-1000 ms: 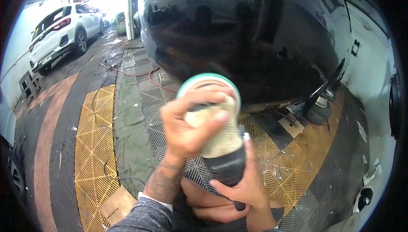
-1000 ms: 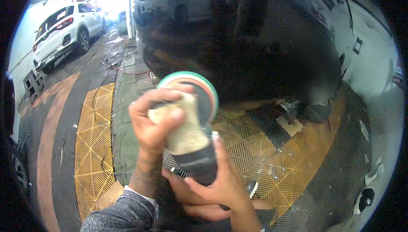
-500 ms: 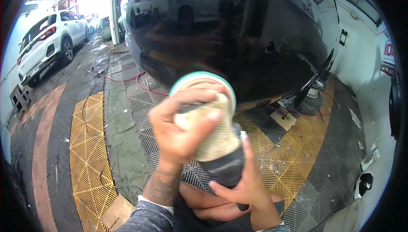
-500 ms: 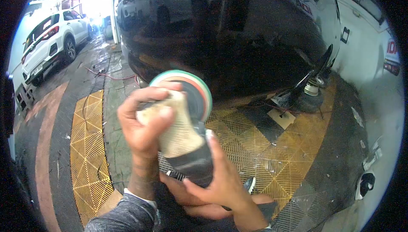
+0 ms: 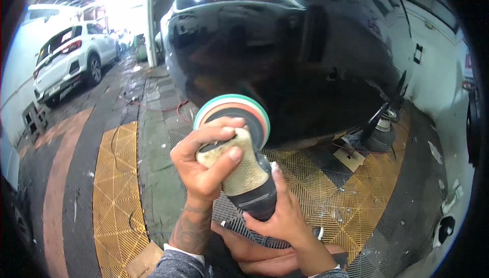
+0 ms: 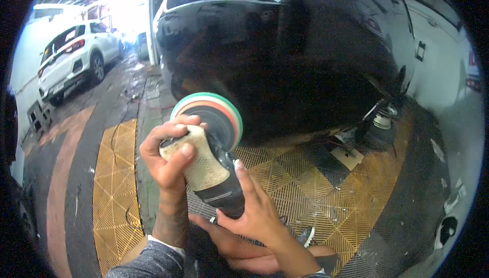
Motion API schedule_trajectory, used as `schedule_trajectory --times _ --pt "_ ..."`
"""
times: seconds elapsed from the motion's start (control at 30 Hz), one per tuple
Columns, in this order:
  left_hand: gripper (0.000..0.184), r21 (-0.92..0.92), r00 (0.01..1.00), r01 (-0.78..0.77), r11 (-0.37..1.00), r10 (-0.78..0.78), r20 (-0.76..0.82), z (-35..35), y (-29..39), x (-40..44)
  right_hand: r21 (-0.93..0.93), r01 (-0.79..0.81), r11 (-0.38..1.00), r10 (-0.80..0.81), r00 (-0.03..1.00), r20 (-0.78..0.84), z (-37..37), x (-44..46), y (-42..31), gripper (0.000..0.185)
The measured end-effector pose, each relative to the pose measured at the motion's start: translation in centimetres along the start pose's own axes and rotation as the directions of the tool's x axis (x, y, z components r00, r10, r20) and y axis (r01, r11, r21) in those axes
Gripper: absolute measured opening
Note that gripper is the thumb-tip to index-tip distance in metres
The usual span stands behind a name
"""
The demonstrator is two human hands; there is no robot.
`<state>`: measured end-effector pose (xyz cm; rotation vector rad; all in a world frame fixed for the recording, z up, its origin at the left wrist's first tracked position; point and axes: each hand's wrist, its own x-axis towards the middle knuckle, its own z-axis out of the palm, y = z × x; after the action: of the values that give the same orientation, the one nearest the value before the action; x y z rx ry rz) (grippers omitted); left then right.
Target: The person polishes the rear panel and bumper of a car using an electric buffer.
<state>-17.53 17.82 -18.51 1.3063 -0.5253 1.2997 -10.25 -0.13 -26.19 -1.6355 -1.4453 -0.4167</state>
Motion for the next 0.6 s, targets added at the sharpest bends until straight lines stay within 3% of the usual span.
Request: schedule_trajectory --times 0.13,0.23,0.33,0.4,0.43,0.5,0.53,0.6 --pt "0.026 0.199 0.996 -0.078 0.977 0.068 0.058 3.4 0.6 0.3 0.029 -0.068 0.997 0.071 0.989 -0.130 -0.8 -0.7 0.0 0.116" --pt "0.023 0.239 0.984 -0.136 0.961 0.104 0.142 7.4 0.3 0.9 -0.008 -0.074 0.997 0.069 0.963 -0.262 -2.5 -1.6 0.8 0.119" --pt "0.023 0.317 0.956 -0.232 0.920 0.156 0.248 11.5 -0.5 1.7 0.033 -0.172 0.985 0.174 0.935 -0.310 -4.8 -1.7 2.1 0.119" --pt "0.023 0.325 0.922 -0.303 0.896 0.189 0.339 14.1 -1.7 2.3 0.047 -0.058 0.997 0.072 0.907 -0.416 -5.7 -1.7 4.4 0.119" --pt "0.022 0.297 0.904 -0.339 0.893 0.222 0.366 15.5 -2.9 2.8 0.099 -0.170 0.980 0.196 0.895 -0.400 -6.3 -2.3 4.7 0.117" --pt "0.023 0.278 0.873 -0.381 0.882 0.244 0.422 18.4 -4.2 3.9 0.156 -0.121 0.980 0.181 0.870 -0.459 -7.5 -2.1 6.4 0.113" --pt "0.024 0.264 0.868 -0.332 0.906 0.183 0.462 19.6 -4.8 4.5 0.201 -0.105 0.974 0.191 0.855 -0.483 -8.0 -1.9 7.1 0.112" --pt "0.029 0.282 0.813 -0.374 0.883 0.166 0.559 21.5 -5.3 6.3 0.362 -0.067 0.930 0.255 0.827 -0.502 -9.3 -1.2 7.8 0.108"
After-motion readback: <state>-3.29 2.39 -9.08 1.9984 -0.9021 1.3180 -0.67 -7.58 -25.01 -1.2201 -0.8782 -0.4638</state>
